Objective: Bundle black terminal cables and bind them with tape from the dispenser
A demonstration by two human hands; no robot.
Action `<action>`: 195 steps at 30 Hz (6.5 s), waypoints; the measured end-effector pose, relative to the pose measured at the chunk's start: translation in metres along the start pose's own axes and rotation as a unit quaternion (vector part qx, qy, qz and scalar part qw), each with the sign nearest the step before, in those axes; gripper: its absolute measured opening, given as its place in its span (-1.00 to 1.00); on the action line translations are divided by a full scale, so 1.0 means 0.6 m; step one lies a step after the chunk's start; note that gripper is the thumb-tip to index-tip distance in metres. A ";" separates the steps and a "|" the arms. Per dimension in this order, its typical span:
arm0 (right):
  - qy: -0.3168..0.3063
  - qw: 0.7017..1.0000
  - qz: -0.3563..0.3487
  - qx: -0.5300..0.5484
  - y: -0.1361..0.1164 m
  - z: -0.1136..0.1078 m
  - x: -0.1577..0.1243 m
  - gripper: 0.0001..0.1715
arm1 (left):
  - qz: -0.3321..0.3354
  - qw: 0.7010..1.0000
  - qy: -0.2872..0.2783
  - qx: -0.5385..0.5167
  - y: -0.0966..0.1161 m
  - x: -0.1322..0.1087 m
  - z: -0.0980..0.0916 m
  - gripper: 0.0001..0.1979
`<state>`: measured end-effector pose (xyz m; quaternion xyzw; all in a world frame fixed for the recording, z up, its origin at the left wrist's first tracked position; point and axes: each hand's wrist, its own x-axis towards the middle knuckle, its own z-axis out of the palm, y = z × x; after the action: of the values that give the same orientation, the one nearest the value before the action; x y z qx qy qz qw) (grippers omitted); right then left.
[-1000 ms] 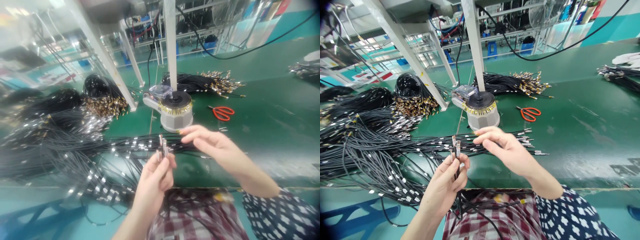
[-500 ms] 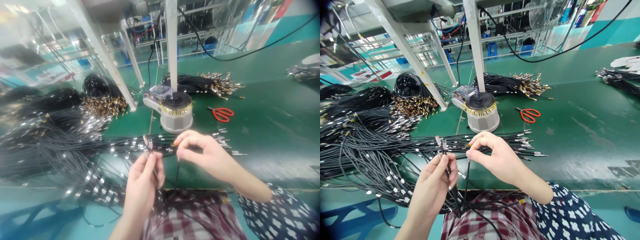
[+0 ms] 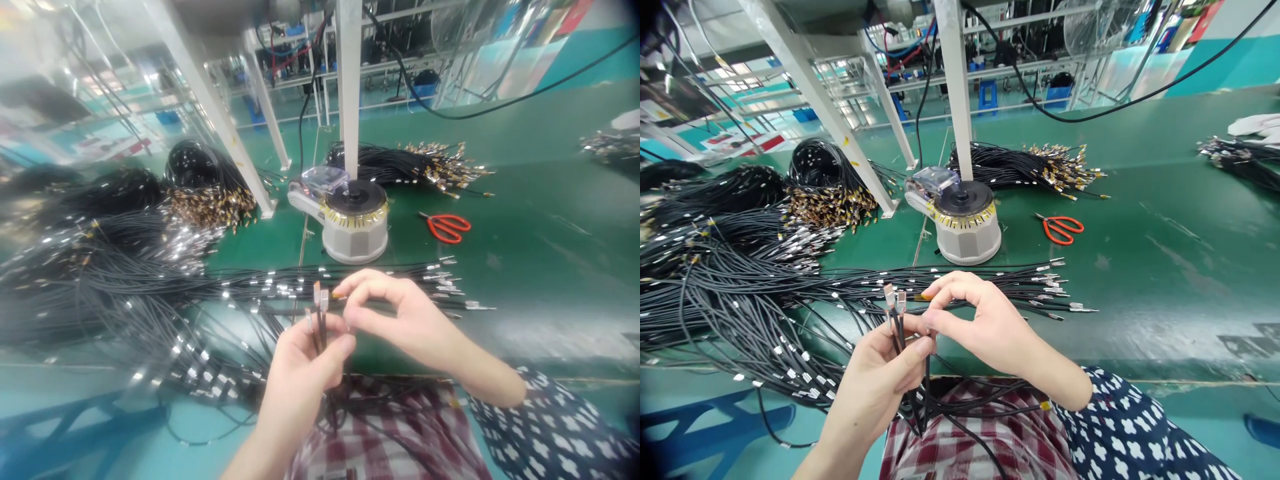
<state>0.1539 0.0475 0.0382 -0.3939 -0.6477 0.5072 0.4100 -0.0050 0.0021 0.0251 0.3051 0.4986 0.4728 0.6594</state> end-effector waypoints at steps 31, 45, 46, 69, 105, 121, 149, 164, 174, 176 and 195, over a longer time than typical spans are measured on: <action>0.095 0.946 0.102 0.292 0.031 0.048 -0.012 -0.72 | 0.066 0.993 0.072 -0.060 0.001 -0.011 0.015 -0.78; 0.170 0.969 0.043 0.174 0.023 0.066 -0.019 -0.75 | 0.085 0.990 0.104 -0.041 -0.006 -0.009 0.017 -0.80; 0.170 0.969 0.043 0.177 0.022 0.066 -0.019 -0.75 | 0.092 0.990 0.102 -0.044 -0.006 -0.007 0.016 -0.83; 0.146 0.960 0.091 0.222 0.015 0.057 -0.020 -0.65 | 0.001 0.996 0.010 -0.090 -0.006 -0.005 -0.007 -0.84; -0.010 0.903 0.107 0.416 0.035 0.049 -0.007 -0.58 | -0.005 0.997 -0.048 -0.068 -0.010 0.001 -0.010 -0.82; -0.043 0.983 0.085 0.154 0.009 -0.004 0.025 -0.71 | -0.005 0.996 -0.040 -0.076 -0.013 0.002 0.007 -0.76; 0.270 0.955 0.093 -0.081 0.079 -0.184 0.200 -0.73 | -0.040 0.998 -0.011 -0.051 -0.013 0.021 -0.004 -0.67; 0.304 0.950 -0.017 -0.065 0.075 -0.155 0.182 -0.90 | -0.040 0.997 -0.004 -0.067 -0.008 0.016 -0.004 -0.69; 0.334 0.935 -0.040 -0.116 0.069 -0.146 0.175 -0.83 | -0.023 0.997 0.008 -0.074 -0.007 0.010 0.000 -0.71; 0.344 0.923 -0.076 -0.152 0.059 -0.128 0.157 -0.89 | -0.024 0.997 0.005 -0.075 -0.007 0.010 -0.002 -0.72; -0.015 0.984 0.108 0.141 0.023 0.021 0.001 -0.71 | 0.058 0.995 0.028 -0.073 -0.011 -0.004 0.001 -0.81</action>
<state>0.1436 0.0464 0.0227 -0.3919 -0.5292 0.6411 0.3941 -0.0027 -0.0024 0.0204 0.2708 0.4624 0.5537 0.6374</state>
